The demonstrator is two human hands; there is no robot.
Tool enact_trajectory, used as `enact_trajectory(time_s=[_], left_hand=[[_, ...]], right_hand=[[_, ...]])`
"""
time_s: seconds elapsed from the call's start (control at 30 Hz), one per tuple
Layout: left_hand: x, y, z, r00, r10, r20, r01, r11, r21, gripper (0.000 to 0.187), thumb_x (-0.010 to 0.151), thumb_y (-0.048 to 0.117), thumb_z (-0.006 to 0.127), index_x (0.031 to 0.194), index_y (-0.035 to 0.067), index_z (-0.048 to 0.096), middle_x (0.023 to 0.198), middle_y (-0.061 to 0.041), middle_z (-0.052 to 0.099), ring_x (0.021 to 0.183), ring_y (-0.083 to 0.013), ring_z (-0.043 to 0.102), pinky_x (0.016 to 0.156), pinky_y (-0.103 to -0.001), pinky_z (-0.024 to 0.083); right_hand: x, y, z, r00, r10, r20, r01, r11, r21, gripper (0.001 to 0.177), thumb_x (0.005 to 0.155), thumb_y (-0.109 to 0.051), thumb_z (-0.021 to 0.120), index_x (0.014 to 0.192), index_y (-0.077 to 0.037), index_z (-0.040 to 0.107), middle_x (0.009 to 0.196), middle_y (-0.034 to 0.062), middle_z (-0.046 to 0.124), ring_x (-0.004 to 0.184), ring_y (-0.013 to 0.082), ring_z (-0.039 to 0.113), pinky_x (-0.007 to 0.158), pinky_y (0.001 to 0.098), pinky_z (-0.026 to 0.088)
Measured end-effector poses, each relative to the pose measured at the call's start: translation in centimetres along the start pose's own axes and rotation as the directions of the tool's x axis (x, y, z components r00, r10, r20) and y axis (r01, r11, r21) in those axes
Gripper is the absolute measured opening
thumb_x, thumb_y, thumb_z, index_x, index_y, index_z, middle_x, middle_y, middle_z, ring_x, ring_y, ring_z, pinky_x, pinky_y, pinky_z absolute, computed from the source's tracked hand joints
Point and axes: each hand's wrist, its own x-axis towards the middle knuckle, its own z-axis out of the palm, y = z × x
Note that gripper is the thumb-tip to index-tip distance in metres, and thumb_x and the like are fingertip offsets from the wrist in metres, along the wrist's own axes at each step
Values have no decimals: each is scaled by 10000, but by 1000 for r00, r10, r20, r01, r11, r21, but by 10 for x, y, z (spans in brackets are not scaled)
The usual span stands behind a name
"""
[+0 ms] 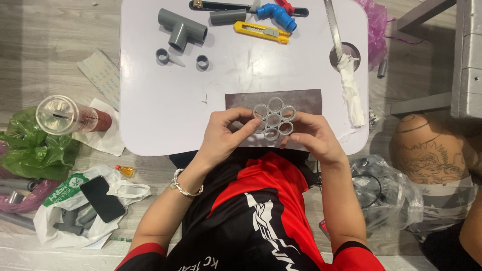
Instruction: Sanding a multi-hole metal component against a sheet of sandpaper on a small table.
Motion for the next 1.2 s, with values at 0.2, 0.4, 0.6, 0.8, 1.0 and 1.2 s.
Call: enact_trajectory(time_s=[0.2,0.4,0.6,0.8,1.0,1.2], left_hand=[[2,0,1,994,110,9,-110,992,57,115,976,214,783,977,99,789,757,-59,747,777,-142,707,789,-323,587],[3,-7,-1,984,177,0,-176,980,97,106,958,192,802,1013,101,798,850,-55,753,857,-168,718,868,-341,574],[4,-11,-3,984,180,2,-179,978,112,116,960,185,804,1013,83,789,851,-62,733,874,-178,709,882,-360,565],[5,-24,-22,955,287,74,-294,886,358,244,944,230,818,1137,93,759,1045,-86,742,1055,-312,694,990,-455,524],[-2,-10,-55,973,123,193,-229,523,821,604,912,365,813,1399,35,678,1470,-221,631,1410,-597,426,1121,-809,220],[-4,-33,-63,981,24,194,-187,399,898,702,958,595,696,1454,99,658,1609,-162,530,1531,-531,305,1149,-830,84]], right_hand=[[6,-5,5,997,-40,-68,27,982,-188,246,943,-32,691,1113,147,700,863,246,698,761,272,697,680,446,639],[8,-15,14,987,-119,-108,80,946,-315,142,943,5,716,1036,109,742,830,187,676,764,220,684,723,388,626],[9,-13,16,986,-103,-128,54,939,-341,162,946,-26,732,1060,88,752,855,163,673,817,207,676,762,410,636],[15,-7,21,985,-127,-112,78,927,-368,220,942,14,729,1156,61,742,981,189,767,980,239,718,814,417,641],[32,7,35,903,-334,269,379,326,-866,313,925,102,710,1220,8,761,1239,207,761,1193,415,702,946,471,614],[24,28,29,932,-169,322,342,105,-934,408,920,-119,789,1325,-108,740,1404,110,701,1346,355,616,1172,488,468]])
